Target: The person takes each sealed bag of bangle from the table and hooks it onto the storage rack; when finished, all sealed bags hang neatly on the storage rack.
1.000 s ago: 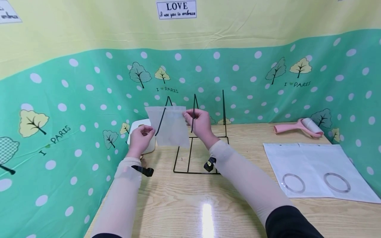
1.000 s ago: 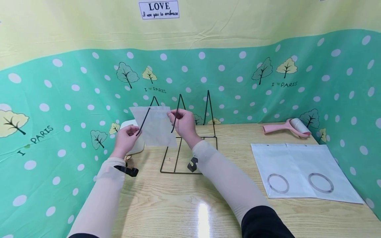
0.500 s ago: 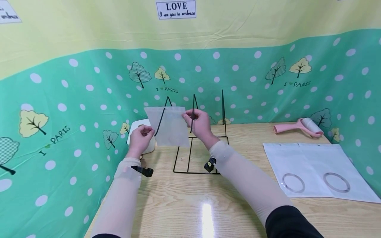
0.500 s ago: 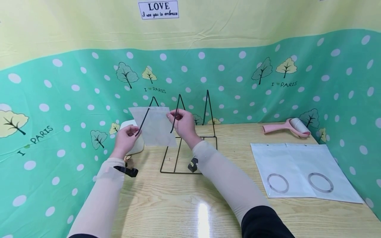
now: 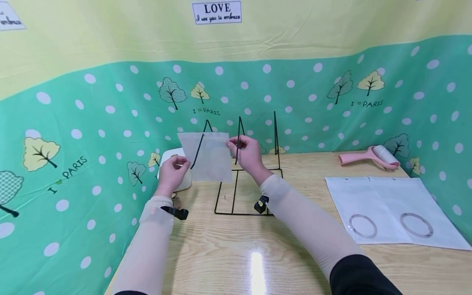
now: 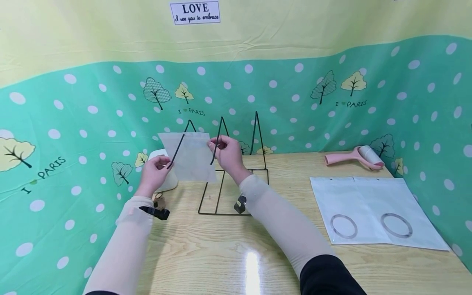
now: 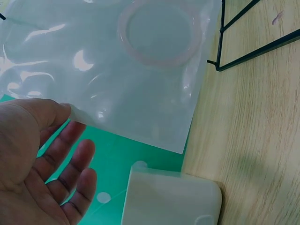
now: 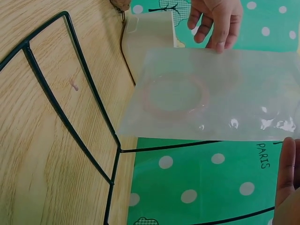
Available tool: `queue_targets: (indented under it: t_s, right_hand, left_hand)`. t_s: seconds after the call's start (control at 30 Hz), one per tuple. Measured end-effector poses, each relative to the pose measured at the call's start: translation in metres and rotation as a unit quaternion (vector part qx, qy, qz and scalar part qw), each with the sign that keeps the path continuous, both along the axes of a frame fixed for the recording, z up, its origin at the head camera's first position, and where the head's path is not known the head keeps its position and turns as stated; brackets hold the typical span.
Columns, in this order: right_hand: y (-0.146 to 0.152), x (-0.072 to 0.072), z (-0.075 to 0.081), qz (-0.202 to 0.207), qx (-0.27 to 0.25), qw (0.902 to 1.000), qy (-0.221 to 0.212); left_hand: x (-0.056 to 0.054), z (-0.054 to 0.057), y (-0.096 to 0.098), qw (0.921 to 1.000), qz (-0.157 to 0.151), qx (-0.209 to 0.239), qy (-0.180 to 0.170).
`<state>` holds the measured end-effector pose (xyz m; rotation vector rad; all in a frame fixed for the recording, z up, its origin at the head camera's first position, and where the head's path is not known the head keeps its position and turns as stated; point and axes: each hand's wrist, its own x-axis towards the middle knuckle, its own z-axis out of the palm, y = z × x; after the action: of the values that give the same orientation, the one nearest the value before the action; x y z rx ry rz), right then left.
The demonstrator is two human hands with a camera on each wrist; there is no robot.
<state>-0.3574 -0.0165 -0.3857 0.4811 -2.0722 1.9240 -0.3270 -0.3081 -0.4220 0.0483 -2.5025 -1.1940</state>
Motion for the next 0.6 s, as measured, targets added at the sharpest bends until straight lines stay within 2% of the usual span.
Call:
queue_targets:
  t_s: [0.3, 0.47, 0.6]
  right_hand:
    - [0.009, 0.001, -0.007, -0.009, 0.016, 0.9996, 0.02]
    - [0.018, 0.007, -0.012, -0.007, 0.017, 0.9997, 0.013]
    - [0.027, 0.015, -0.016, 0.012, 0.029, 0.9994, 0.013]
  left_hand:
    - [0.007, 0.001, -0.002, 1.0, 0.004, 0.008, -0.001]
    - [0.016, -0.006, -0.002, 0.9999, 0.008, 0.013, 0.0]
    - [0.027, -0.011, 0.001, 0.9997, 0.016, 0.016, -0.001]
